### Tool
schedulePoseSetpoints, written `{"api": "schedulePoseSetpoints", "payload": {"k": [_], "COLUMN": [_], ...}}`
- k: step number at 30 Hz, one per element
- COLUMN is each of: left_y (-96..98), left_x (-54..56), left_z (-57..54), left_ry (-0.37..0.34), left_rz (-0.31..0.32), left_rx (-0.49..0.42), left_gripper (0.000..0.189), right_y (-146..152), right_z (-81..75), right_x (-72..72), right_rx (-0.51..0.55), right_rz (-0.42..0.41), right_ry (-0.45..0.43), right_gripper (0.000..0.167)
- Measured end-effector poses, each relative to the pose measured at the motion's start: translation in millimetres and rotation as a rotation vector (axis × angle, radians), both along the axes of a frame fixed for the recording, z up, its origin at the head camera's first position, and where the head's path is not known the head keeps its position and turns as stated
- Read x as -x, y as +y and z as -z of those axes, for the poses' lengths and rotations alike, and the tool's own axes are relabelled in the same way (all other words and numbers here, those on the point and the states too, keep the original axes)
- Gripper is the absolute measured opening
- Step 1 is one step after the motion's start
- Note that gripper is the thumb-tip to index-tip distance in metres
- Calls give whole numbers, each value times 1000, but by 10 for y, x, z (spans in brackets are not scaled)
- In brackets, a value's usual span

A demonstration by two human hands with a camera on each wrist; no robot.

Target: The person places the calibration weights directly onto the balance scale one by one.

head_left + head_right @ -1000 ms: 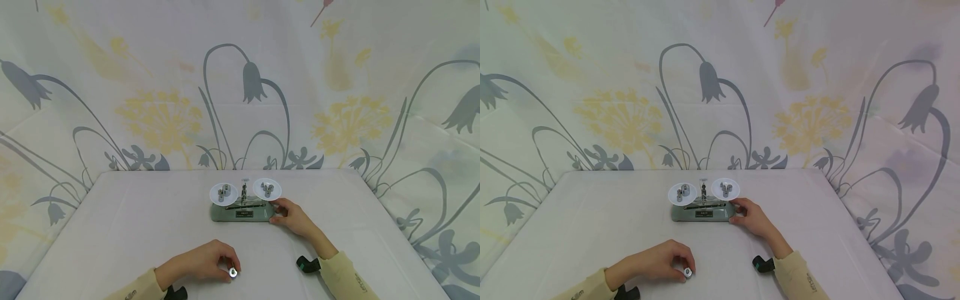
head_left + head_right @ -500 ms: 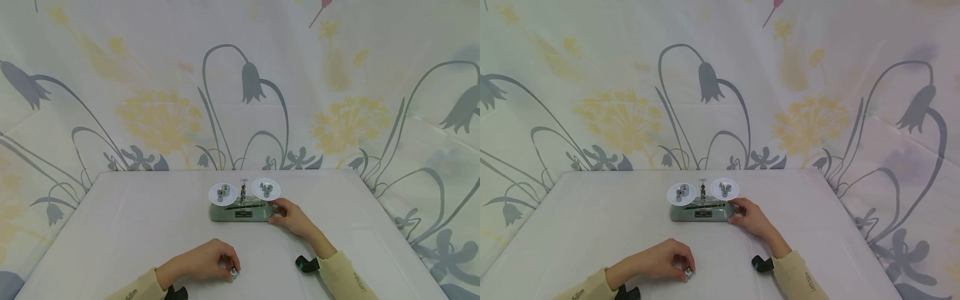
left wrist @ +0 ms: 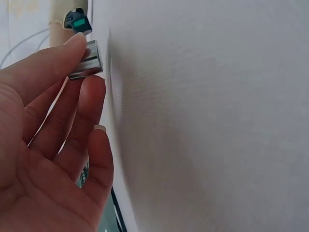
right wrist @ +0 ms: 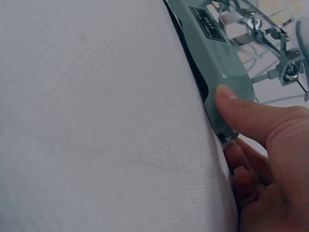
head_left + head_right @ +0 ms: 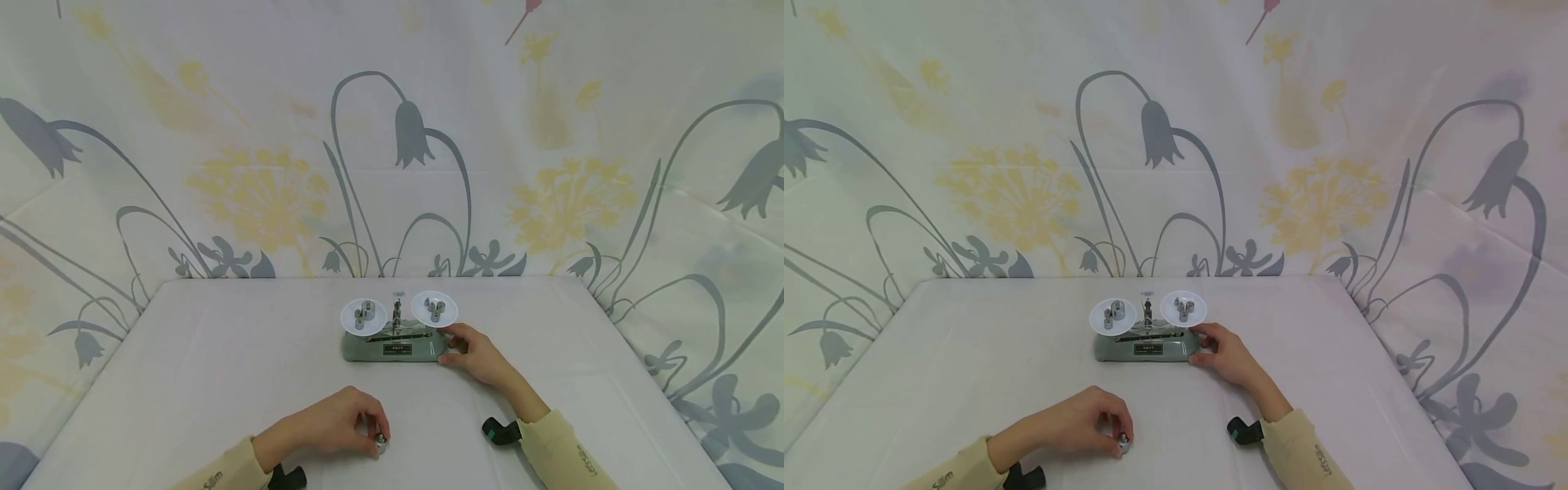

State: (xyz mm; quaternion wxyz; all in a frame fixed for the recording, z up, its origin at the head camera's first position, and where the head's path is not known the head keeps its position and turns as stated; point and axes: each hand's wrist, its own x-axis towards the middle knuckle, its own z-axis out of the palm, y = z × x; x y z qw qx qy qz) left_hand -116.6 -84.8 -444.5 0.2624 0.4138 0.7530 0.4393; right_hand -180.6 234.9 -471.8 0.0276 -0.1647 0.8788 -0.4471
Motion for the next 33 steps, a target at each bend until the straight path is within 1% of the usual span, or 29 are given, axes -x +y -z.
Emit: {"api": "schedulePoseSetpoints", "payload": {"k": [9, 14, 20, 24, 29, 33], "left_y": [-29, -47, -79, -102, -137, -159], "left_x": [28, 51, 93, 127, 167, 204], "left_z": [-53, -99, -192, -252, -336, -388], "left_ry": [74, 90, 96, 134, 146, 176], "left_rz": [-42, -63, -94, -110, -130, -140], "left_rx": [28, 35, 61, 71, 65, 59], "left_gripper": [17, 16, 17, 19, 17, 17], "right_y": [4, 6, 11, 16, 11, 17], "right_z": [18, 24, 36, 41, 31, 31], "right_x": [7, 6, 7, 9, 5, 11], "right_rx": [-2, -2, 3, 7, 5, -2], "right_rz": [1, 1, 2, 1, 1, -1], "right_ry": [3, 3, 3, 1, 0, 6], "right_gripper": [56, 56, 57, 56, 56, 56]}}
